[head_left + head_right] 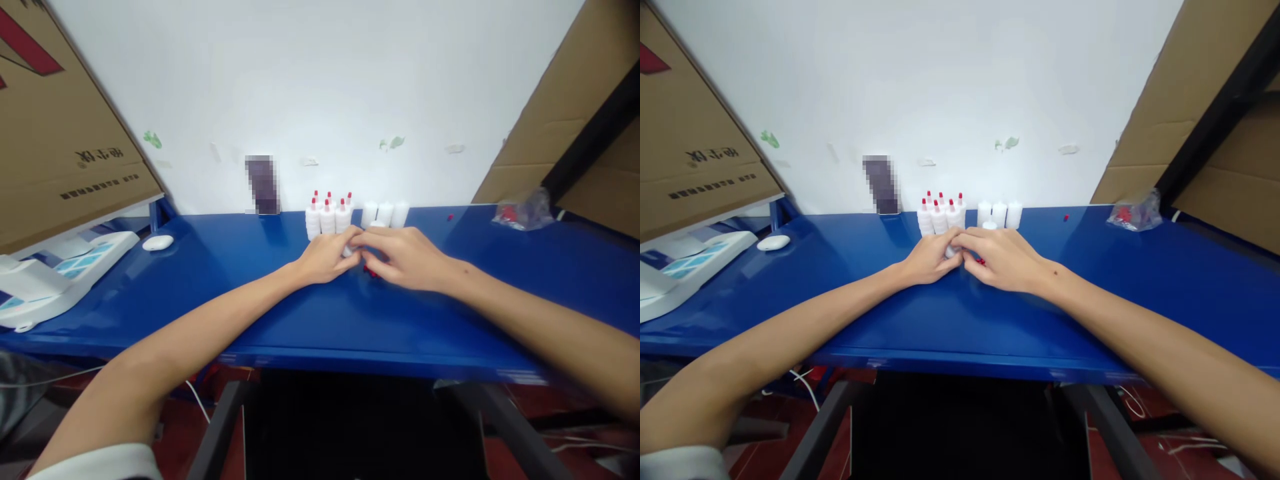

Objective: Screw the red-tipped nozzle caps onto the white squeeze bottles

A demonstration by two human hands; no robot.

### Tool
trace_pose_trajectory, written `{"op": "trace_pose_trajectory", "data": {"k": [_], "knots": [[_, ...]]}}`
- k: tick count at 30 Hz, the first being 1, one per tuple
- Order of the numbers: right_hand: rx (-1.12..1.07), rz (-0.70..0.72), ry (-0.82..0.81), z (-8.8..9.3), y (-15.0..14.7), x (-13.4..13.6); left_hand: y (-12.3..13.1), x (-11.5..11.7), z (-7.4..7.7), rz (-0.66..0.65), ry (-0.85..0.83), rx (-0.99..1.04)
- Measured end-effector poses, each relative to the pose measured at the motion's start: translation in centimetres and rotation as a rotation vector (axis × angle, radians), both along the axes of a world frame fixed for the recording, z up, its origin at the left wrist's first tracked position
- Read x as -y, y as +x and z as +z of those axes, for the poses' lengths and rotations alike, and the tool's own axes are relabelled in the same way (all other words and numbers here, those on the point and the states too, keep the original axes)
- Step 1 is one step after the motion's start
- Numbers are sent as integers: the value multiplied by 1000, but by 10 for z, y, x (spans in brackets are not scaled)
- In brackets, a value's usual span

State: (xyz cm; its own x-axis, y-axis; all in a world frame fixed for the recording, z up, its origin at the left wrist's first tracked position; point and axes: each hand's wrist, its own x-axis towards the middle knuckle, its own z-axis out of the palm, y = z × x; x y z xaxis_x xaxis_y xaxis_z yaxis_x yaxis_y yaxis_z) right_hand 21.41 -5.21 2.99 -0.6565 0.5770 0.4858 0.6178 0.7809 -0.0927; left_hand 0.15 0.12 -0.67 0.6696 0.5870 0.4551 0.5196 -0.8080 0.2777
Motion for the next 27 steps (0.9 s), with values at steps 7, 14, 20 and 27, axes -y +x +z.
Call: {"op": "trace_pose_trajectory", "data": {"k": [7, 14, 20, 27], "knots": [[-101, 90, -97, -8, 3, -8, -2, 1, 0, -25, -35, 21], [-290, -20, -36, -9, 18, -19, -1, -2, -4, -9, -139, 73], [-413, -275, -34, -15, 33, -43, -3, -1, -4, -30, -125, 68], [-451, -349, -56, -18, 37, -54, -4, -1, -3, -29, -77, 2]]}}
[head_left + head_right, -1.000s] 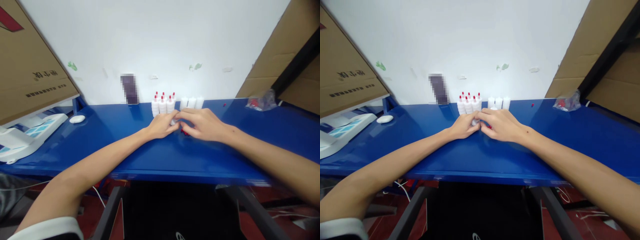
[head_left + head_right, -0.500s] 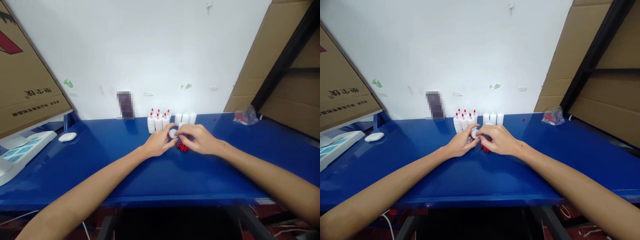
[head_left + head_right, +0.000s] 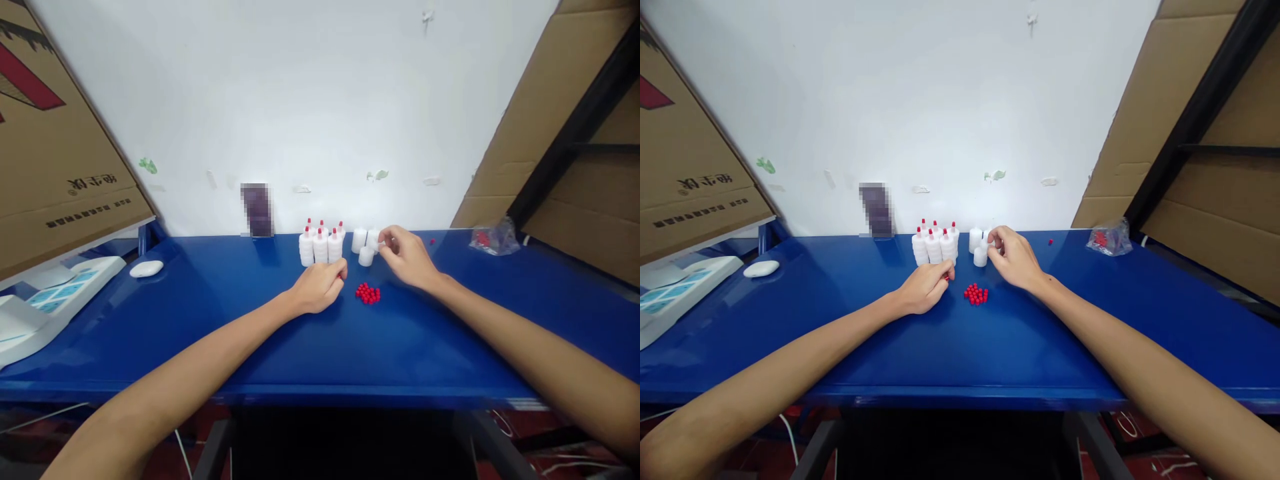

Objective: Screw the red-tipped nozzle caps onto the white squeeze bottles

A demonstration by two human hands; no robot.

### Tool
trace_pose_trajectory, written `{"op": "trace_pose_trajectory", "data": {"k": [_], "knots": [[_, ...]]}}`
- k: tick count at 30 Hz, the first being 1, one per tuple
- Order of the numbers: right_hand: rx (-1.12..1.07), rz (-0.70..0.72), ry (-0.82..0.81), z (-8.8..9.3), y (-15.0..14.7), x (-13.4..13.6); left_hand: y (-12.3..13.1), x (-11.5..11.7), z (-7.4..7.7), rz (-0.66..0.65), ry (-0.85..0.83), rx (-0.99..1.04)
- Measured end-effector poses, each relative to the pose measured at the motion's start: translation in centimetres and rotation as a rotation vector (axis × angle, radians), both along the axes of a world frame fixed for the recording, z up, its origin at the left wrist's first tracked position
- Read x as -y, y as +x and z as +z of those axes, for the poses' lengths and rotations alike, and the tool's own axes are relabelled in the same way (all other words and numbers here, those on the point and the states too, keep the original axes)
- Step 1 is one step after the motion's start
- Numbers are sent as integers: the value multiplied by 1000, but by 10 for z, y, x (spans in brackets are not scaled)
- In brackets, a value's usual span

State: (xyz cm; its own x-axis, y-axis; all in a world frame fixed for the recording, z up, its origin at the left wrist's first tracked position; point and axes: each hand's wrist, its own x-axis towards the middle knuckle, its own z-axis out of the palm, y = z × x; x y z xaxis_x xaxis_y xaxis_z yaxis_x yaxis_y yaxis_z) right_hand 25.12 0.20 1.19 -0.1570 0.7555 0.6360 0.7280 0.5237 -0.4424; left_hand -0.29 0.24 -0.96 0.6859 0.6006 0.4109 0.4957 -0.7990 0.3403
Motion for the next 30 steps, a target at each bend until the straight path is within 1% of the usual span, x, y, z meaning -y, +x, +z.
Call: {"op": "trace_pose_trajectory", "data": {"k": [4, 9, 15, 19, 23, 27, 30], "knots": [[83, 43, -43, -3, 4, -7, 1, 1, 1, 1, 50, -42], [170, 54, -53, -4, 10, -14, 1, 1, 2, -65, 100, -85], [232, 84, -49, -4, 8, -18, 1, 0, 1, -73, 92, -106], [267, 68, -41, -3, 2, -18, 1, 0, 2, -94, 91, -111], [232, 56, -2, -1, -3, -12, 1, 0, 2, -103, 72, -82], [189, 177, -10, 4, -14, 4, 1, -1, 1, -142, 38, 1], [288, 246, -86, 8, -26, 17, 0, -2, 0, -198, 8, 65]]}}
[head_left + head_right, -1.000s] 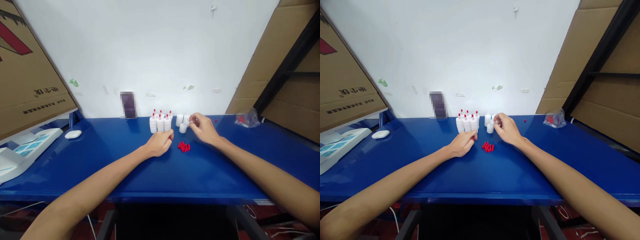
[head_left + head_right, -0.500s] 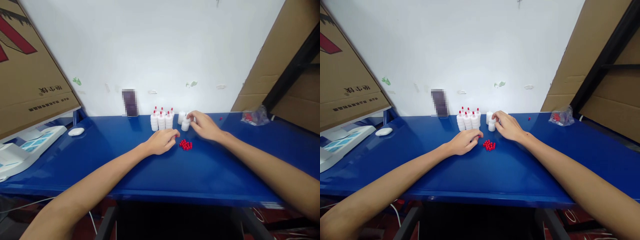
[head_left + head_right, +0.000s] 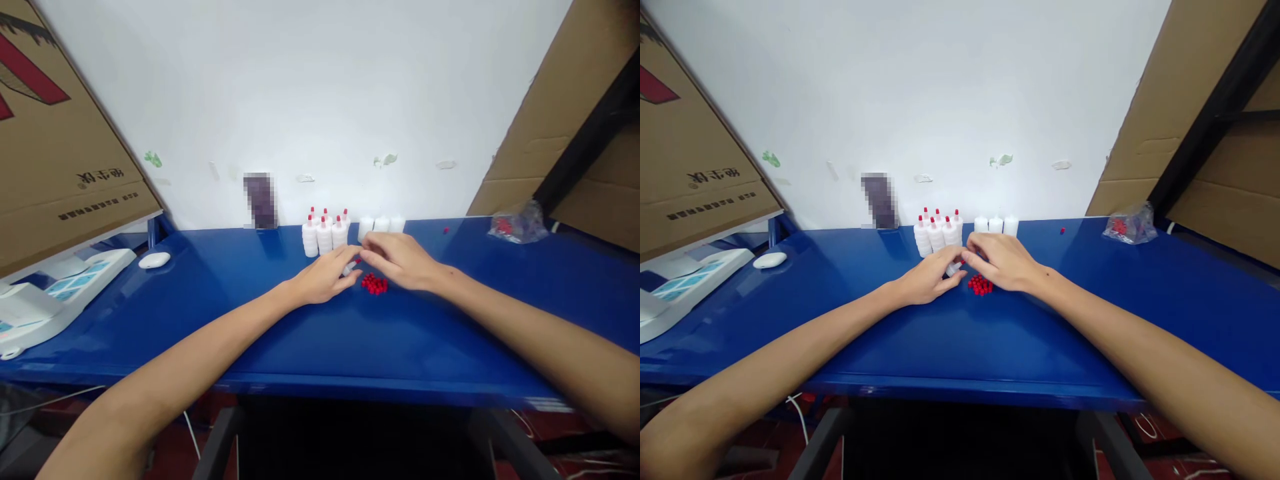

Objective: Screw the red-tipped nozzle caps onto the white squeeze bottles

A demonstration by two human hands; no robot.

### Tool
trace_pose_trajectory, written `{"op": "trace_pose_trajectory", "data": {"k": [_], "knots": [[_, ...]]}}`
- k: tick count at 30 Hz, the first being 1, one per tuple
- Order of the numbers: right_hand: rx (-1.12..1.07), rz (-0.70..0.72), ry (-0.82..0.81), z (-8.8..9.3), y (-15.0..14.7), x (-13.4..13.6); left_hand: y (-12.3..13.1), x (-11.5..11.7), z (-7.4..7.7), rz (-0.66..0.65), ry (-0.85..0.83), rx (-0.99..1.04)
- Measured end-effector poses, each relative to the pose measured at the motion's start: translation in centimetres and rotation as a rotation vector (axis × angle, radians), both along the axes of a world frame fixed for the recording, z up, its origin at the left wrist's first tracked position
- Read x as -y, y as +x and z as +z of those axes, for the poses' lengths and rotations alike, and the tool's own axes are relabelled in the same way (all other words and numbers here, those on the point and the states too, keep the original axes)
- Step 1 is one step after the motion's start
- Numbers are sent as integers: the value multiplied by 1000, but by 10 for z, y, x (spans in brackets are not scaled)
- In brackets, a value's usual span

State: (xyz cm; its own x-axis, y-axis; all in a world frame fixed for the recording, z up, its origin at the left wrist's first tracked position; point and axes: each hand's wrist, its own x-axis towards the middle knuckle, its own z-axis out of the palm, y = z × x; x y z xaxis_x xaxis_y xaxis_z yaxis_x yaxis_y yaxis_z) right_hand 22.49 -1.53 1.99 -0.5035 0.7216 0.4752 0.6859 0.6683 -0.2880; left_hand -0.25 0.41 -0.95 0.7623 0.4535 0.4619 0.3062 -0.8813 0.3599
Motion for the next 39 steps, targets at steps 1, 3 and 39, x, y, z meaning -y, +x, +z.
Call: {"op": "trace_pose_trajectory", "data": {"k": [1, 3, 39], "knots": [[44, 17, -24, 1, -4, 4, 0, 0, 0, -15, -14, 18], [94, 65, -72, 1, -9, 8, -1, 1, 0, -33, -34, 54], [338, -186, -464, 21, 20, 2, -3, 4, 8, 98, 171, -180]]}}
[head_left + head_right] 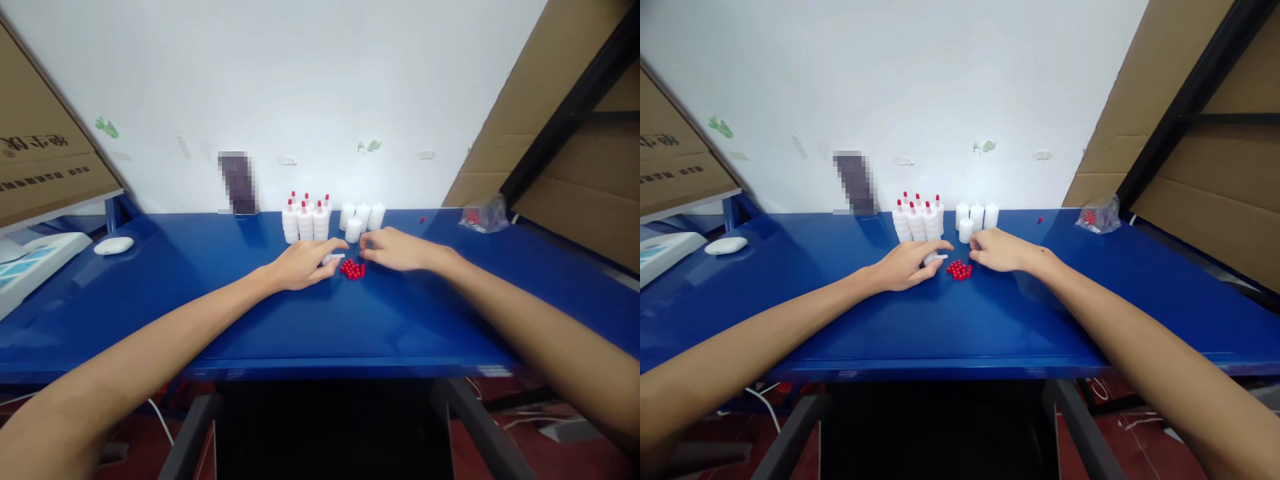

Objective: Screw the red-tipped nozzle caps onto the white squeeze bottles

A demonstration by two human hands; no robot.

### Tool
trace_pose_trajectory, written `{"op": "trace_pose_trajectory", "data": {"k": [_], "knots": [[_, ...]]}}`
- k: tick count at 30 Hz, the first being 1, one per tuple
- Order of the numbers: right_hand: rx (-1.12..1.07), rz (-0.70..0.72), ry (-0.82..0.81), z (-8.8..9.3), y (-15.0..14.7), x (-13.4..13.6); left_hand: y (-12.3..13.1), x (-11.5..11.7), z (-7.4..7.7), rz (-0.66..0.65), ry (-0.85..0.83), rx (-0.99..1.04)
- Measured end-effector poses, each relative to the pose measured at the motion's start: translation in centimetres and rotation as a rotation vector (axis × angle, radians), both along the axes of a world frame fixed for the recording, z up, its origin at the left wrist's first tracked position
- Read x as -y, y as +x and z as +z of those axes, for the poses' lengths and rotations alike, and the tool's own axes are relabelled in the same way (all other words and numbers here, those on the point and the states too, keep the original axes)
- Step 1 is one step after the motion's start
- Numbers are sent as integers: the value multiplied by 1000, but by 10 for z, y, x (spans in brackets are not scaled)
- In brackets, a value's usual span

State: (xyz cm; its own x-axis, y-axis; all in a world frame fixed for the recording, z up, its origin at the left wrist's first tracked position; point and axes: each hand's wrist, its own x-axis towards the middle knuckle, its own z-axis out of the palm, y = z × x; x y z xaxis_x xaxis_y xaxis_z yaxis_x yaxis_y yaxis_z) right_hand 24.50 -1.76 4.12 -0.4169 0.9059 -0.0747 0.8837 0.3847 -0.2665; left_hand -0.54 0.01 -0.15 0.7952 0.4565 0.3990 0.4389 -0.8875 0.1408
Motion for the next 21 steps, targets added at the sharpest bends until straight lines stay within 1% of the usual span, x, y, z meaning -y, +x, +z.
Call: {"op": "trace_pose_trajectory", "data": {"k": [4, 8, 14, 21], "knots": [[10, 14, -10, -2, 0, -1, 0, 0, 0, 5, -13, -7], [-32, 25, 4, -3, 3, -3, 0, -1, -1, -4, -4, 2], [-80, 145, 32, -6, 7, -6, 1, 0, 0, -9, -7, -9], [-118, 224, -96, -5, 6, -2, 2, -1, -1, -14, -4, -18]]}}
